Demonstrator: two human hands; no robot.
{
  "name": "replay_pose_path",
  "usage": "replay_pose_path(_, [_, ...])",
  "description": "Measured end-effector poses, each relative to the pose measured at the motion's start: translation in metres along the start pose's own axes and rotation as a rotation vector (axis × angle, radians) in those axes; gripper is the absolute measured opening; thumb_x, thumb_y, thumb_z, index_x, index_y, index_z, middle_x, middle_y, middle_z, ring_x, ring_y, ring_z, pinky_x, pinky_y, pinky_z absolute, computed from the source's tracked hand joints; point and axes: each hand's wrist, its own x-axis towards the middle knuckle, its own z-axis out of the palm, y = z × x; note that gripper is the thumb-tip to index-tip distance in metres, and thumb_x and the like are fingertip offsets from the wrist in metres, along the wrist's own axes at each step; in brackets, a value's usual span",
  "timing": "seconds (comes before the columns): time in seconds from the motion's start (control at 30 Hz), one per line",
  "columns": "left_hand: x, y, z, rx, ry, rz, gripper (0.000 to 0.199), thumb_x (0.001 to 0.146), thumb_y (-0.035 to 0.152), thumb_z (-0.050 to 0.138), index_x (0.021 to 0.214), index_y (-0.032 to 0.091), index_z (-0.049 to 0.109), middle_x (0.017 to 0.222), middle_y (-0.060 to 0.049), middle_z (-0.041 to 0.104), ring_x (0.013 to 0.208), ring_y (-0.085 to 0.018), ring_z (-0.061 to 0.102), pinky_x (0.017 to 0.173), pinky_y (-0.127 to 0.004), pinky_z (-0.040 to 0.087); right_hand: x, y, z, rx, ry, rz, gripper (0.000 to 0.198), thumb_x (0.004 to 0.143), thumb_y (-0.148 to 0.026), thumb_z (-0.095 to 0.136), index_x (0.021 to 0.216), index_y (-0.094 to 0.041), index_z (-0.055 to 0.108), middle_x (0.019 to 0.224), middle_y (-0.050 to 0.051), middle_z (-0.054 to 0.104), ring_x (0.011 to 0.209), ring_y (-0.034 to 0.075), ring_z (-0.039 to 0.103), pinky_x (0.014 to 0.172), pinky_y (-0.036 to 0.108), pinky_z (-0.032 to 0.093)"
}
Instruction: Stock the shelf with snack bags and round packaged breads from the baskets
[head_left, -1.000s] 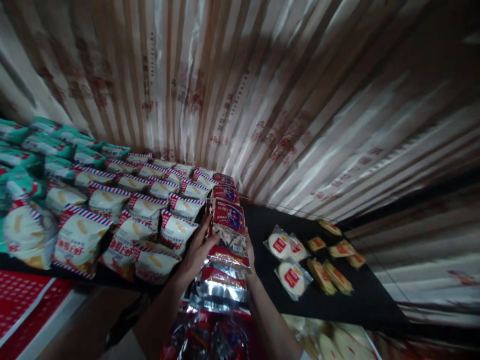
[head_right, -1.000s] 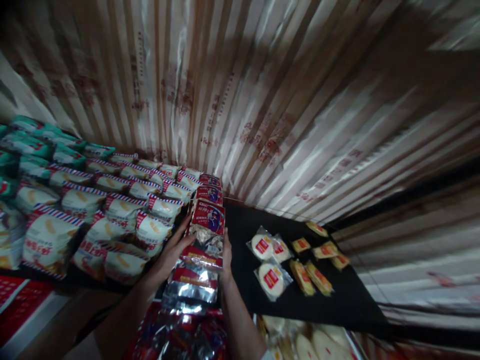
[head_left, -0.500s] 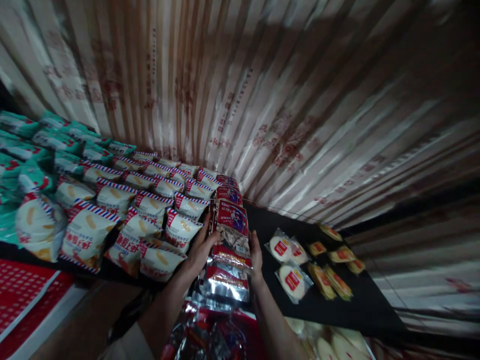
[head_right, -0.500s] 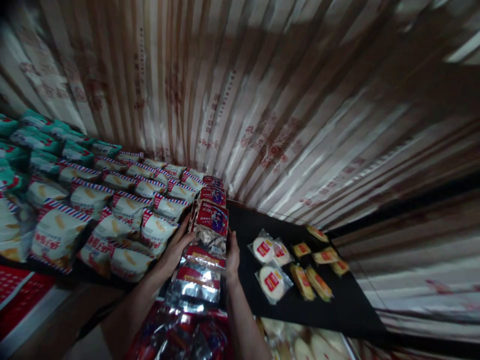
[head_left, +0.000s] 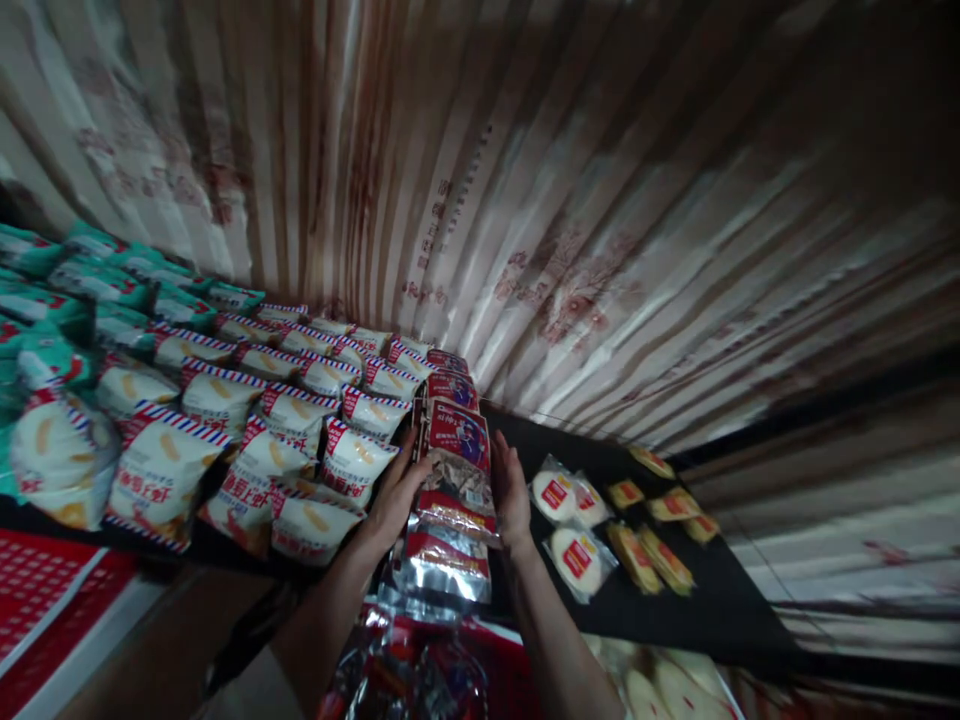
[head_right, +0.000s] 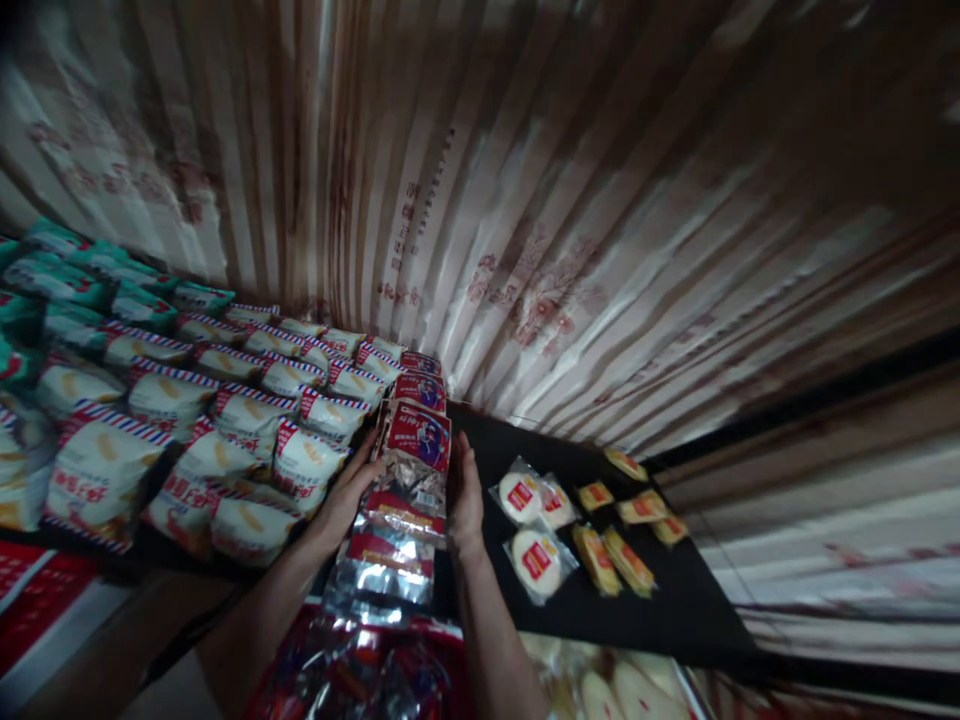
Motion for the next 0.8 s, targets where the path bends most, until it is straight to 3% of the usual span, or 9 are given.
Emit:
replay_pose_path(0.1, [0.000,0.002,0.002,-0.008,0.000,-0.006,0.057,0.083,0.047,0.051,0.136,0.028,0.042,0.149,0.003,0.030,0.139,-0.021,0.022,0.115,-0.037,0.017,0.005,-0.005,0.004,-0.018,-0.022,-0.003,0.050,0.075,-0.055,0.058,0.119,-0.032,0.056,0.135,-0.003,0.052,0.125,0.021,0.046,0.101,0.040,0.042])
replay_pose_path(0.3, [0.004,-0.006,0.001,0.004,-0.003,0.021,0.055,0.085,0.047,0.049,0.136,0.028,0.042,0.146,0.002,0.037,0.139,-0.020,0.024,0.115,-0.036,0.016,0.015,0.003,0.009,-0.036,-0.078,0.082,0.051,0.073,-0.054,0.062,0.118,-0.031,0.058,0.117,-0.003,0.065,0.115,0.022,0.056,0.095,0.040,0.047])
replay_pose_path(0.47, [0.005,-0.007,-0.001,0.020,-0.035,0.032,0.054,0.086,0.047,0.046,0.136,0.028,0.041,0.145,0.001,0.038,0.138,-0.021,0.025,0.115,-0.037,0.017,0.017,0.008,0.006,-0.038,-0.108,0.074,0.052,0.072,-0.051,0.064,0.120,-0.031,0.056,0.119,-0.003,0.064,0.113,0.020,0.057,0.093,0.038,0.049])
replay_pose_path(0.8, [0.004,0.001,0.003,0.028,-0.043,0.079,0.051,0.087,0.047,0.042,0.134,0.028,0.044,0.143,0.002,0.042,0.141,-0.018,0.017,0.117,-0.036,0.008,0.015,0.002,0.008,-0.148,-0.136,0.034,0.053,0.074,-0.048,0.063,0.122,-0.028,0.057,0.114,-0.001,0.067,0.108,0.020,0.060,0.091,0.037,0.050])
